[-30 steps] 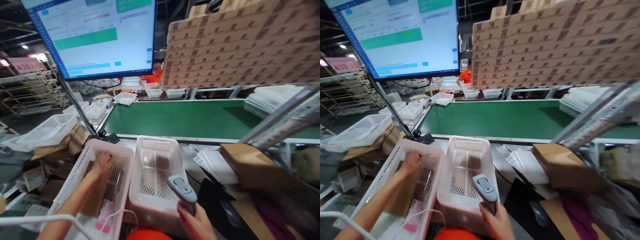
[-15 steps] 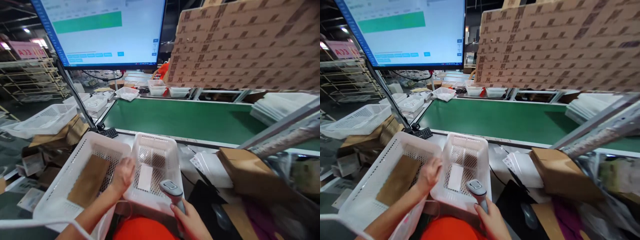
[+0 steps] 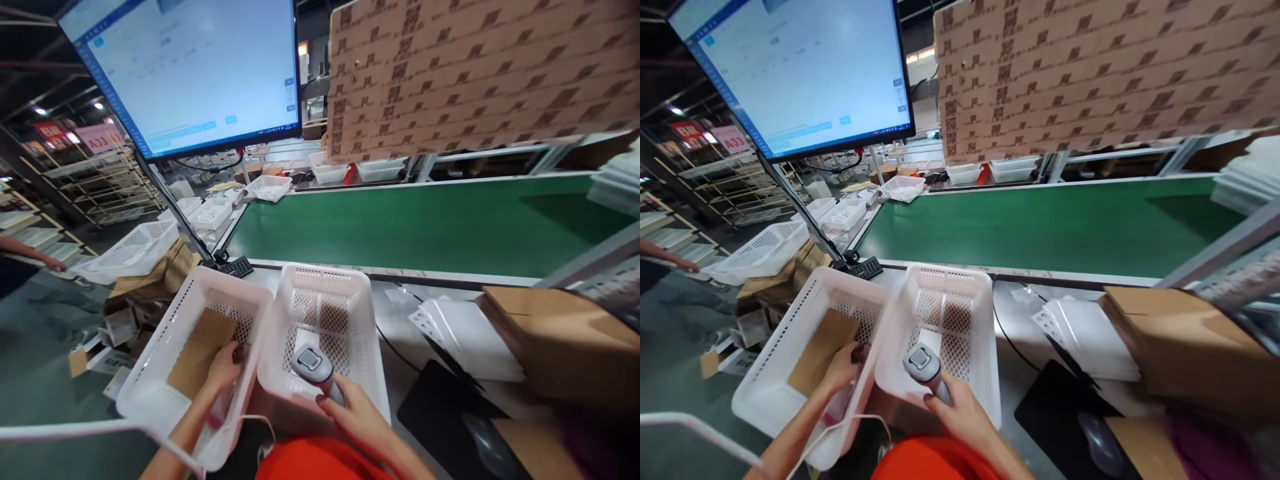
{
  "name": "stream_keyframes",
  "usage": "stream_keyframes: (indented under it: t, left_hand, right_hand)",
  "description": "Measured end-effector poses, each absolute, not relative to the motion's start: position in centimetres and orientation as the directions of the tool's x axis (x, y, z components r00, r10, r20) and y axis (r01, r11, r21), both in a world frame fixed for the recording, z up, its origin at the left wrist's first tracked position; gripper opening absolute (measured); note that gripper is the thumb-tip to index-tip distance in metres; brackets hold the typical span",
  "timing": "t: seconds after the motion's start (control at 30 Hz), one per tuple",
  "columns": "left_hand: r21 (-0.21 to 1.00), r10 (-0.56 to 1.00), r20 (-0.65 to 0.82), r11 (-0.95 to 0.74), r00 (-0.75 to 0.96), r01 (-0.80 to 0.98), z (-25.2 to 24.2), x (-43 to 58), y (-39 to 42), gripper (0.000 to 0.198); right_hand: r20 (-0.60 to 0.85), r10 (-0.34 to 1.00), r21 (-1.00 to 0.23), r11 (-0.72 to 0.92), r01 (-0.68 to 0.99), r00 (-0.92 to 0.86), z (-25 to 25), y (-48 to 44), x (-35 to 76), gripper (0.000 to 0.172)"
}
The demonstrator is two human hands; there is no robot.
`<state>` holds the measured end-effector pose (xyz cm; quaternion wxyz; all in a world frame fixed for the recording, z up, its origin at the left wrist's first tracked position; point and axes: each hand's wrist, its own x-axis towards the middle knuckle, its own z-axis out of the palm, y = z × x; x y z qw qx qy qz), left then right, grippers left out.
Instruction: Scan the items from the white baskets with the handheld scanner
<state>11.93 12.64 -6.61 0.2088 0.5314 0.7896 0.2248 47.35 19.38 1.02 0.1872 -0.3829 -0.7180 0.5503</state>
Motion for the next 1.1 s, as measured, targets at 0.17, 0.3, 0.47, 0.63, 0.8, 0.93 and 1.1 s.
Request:
stream_keyframes:
  t: [0.17, 0.3, 0.47, 0.63, 0.8, 0.93, 1.1]
  left_hand:
    - [0.733, 0.932, 0.172, 0.094, -0.318, 0.674, -3.7, 12.8, 11.4, 0.034]
    - [0.636, 0.759, 0.618, -0.33, -0.204, 0.697, 0.8, 14.6, 12.2, 0.031]
    - [0.403, 0.609, 0.793, -0.507, -0.014, 0.762, 4.4, 17.5, 13.9, 0.046]
    - [0.146, 0.5, 0.828, -0.629, 0.254, 0.763, 4.4, 18.7, 13.6, 0.058]
    - [0.65, 0.686, 0.71, -0.551, -0.16, 0.523, 3.2, 19.9, 14.9, 0.022]
    - [0.885, 0.749, 0.45, -0.447, -0.486, 0.129, 1.5, 20.8, 16.7, 0.017]
    - [0.92, 0.793, 0.288, -0.386, -0.536, -0.076, 0.4, 20.6, 17.6, 0.034]
  right_hand:
    - [-0.039, 0.758, -0.981, 0.093, 0.168, -0.651, 0.7, 18.8, 47.6, 0.033]
    - [-0.072, 0.835, -0.994, -0.018, 0.103, -0.545, 0.7, 17.0, 48.6, 0.024]
    - [-0.154, 0.887, -0.988, -0.126, 0.093, -0.436, 1.5, 15.4, 49.6, 0.021]
    - [-0.192, 0.875, -0.979, -0.203, 0.023, -0.444, 2.9, 15.8, 50.5, 0.025]
    - [-0.226, 0.826, -0.964, -0.265, -0.002, -0.517, 3.4, 16.5, 51.0, 0.026]
    - [-0.191, 0.868, -0.98, -0.198, 0.033, -0.459, 3.4, 16.4, 51.1, 0.027]
    - [-0.166, 0.883, -0.986, -0.152, 0.066, -0.438, 3.5, 16.6, 51.1, 0.022]
